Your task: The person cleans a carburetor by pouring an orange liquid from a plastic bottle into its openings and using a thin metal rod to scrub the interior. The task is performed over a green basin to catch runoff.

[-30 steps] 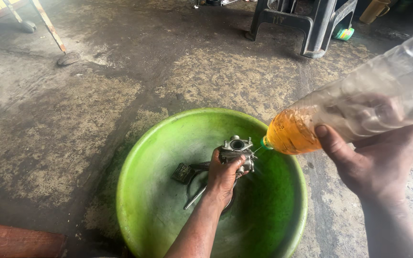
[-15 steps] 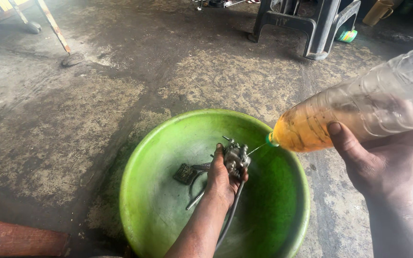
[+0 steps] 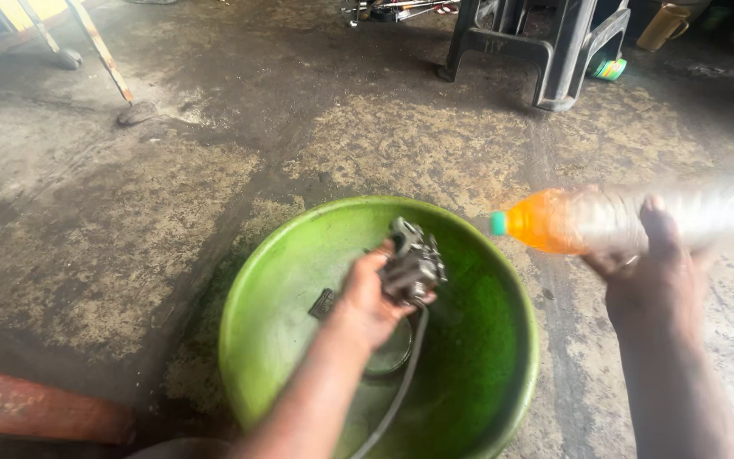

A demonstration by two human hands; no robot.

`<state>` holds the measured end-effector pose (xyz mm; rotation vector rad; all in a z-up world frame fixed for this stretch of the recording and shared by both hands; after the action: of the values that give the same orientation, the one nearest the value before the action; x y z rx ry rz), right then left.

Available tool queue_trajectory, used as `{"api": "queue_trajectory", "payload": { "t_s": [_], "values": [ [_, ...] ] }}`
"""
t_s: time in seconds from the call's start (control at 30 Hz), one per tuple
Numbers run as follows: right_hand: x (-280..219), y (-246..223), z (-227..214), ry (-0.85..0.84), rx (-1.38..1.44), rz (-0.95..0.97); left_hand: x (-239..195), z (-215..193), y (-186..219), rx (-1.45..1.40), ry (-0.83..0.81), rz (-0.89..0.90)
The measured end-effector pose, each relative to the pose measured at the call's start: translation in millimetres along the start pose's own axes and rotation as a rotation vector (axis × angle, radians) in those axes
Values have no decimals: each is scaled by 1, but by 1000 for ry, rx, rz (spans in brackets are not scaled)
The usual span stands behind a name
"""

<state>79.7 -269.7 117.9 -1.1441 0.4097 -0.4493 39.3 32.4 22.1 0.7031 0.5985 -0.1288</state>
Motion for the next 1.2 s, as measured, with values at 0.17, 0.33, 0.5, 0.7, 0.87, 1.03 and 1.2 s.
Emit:
{"api": "queue_trajectory", "payload": {
  "t_s": [0.17, 0.33, 0.5, 0.7, 0.87, 1.03, 1.2],
  "values": [
    [27, 50, -29, 113, 380, 621, -18, -31, 56, 156, 73, 152],
    [32, 90, -56, 193, 449, 939, -27, -80, 60, 89, 311, 146],
    [23, 94, -56, 329, 497, 900, 4, -78, 51, 79, 275, 158],
    [-10, 70, -64, 454, 421, 791, 29, -75, 50, 102, 234, 175],
    [-16, 98, -61, -159, -241, 322, 10, -61, 85, 13, 276, 299],
    [-46, 181, 34, -476, -989, 92, -2, -49, 103, -78, 48, 340],
    [-93, 294, 154, -954, -1396, -310, -2, -45, 100, -18, 137, 327]
  ]
}}
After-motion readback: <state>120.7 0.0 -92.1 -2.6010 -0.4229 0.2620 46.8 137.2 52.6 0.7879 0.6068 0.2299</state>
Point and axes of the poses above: each hand's wrist, its own x-axis towards the middle knuckle, its own z-axis out of the palm, y = z × x, the point moved 4 cm from there along x, towards the middle knuckle, and after that the axes turned 11 degrees about y, right-handed, at the moved point
